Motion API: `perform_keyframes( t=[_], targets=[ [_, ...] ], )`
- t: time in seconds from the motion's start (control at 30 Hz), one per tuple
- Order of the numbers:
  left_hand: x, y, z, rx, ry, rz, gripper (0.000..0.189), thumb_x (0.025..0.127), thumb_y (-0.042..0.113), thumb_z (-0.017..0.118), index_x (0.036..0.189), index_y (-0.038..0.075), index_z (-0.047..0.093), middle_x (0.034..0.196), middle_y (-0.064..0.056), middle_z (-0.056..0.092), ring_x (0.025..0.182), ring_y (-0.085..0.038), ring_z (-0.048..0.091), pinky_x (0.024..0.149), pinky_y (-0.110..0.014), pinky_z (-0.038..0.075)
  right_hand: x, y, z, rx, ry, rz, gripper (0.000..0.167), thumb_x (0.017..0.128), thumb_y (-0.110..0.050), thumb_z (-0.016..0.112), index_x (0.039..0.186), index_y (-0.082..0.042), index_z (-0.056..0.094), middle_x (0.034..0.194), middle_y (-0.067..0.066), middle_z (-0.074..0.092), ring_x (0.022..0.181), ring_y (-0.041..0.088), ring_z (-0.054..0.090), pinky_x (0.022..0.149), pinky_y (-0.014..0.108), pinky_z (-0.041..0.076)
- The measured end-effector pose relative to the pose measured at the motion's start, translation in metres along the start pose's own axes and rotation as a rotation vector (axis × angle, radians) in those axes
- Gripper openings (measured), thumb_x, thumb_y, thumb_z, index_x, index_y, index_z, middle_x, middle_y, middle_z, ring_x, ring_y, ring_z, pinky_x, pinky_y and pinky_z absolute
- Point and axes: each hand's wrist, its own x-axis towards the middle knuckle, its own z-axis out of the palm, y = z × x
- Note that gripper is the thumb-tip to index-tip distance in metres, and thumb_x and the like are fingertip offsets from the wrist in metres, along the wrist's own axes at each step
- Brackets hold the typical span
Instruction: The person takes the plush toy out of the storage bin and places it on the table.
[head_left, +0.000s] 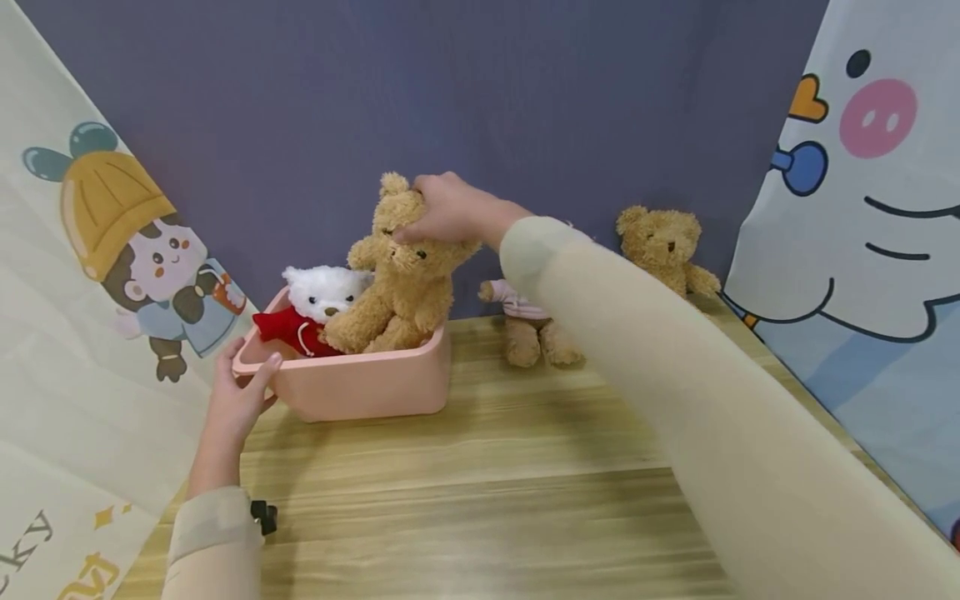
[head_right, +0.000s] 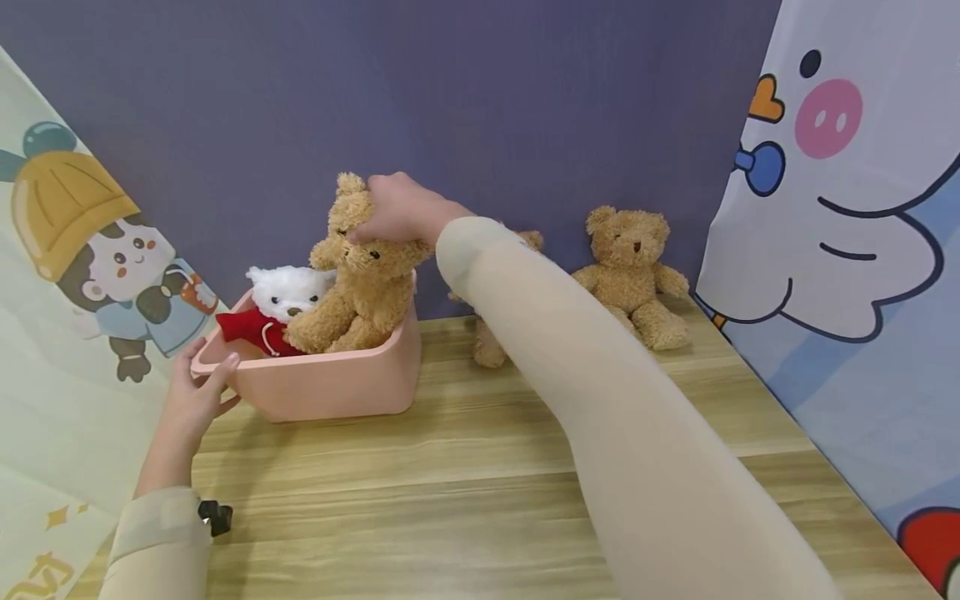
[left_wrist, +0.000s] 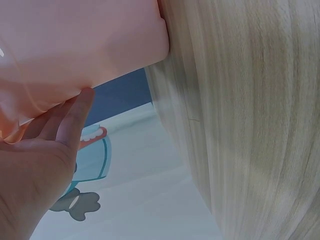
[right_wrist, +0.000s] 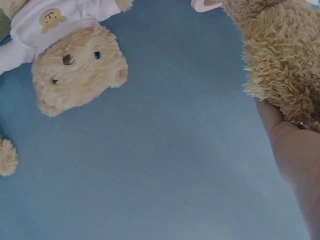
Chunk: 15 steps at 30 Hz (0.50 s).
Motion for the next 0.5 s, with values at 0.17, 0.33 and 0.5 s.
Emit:
perform_keyframes(
  t=[0.17,0.33,0.5],
  targets=[
    [0.000,-0.001,-0.001,-0.004,-0.004,0.007,0.097,0.106,0.047,0.060,0.172,0.024,-0.007,0.180,-0.018,0.011,0.160,-0.045,0.029,0.115,-0.064,0.042,-0.007,0.010,-0.008,0.012,0.018,0.031,0.104,0.099,-0.065,0.062,0.173,-0.016,0.008,0.181,0.004,0.013,0.168,0.024,0.016,0.136,0.044,0.029],
    [0.000,-0.002,-0.001,-0.005,-0.005,0.012,0.097,0.106,0.047,0.060,0.172,0.024,-0.007,0.180,-0.017,0.010,0.159,-0.045,0.030,0.114,-0.063,0.043,-0.014,0.024,-0.018,0.053,0.067,0.079,0.101,0.101,-0.064,0.059,0.174,-0.019,0.005,0.182,0.001,0.010,0.169,0.023,0.011,0.137,0.046,0.026],
    [0.001,-0.003,-0.002,-0.004,-0.003,0.016,0.096,0.106,0.047,0.060,0.172,0.025,-0.007,0.180,-0.018,0.011,0.159,-0.045,0.030,0.114,-0.063,0.042,-0.023,0.044,-0.027,0.129,0.117,0.120,0.098,0.102,-0.063,0.057,0.174,-0.021,0.006,0.182,0.001,0.008,0.169,0.023,0.010,0.137,0.048,0.024]
  ],
)
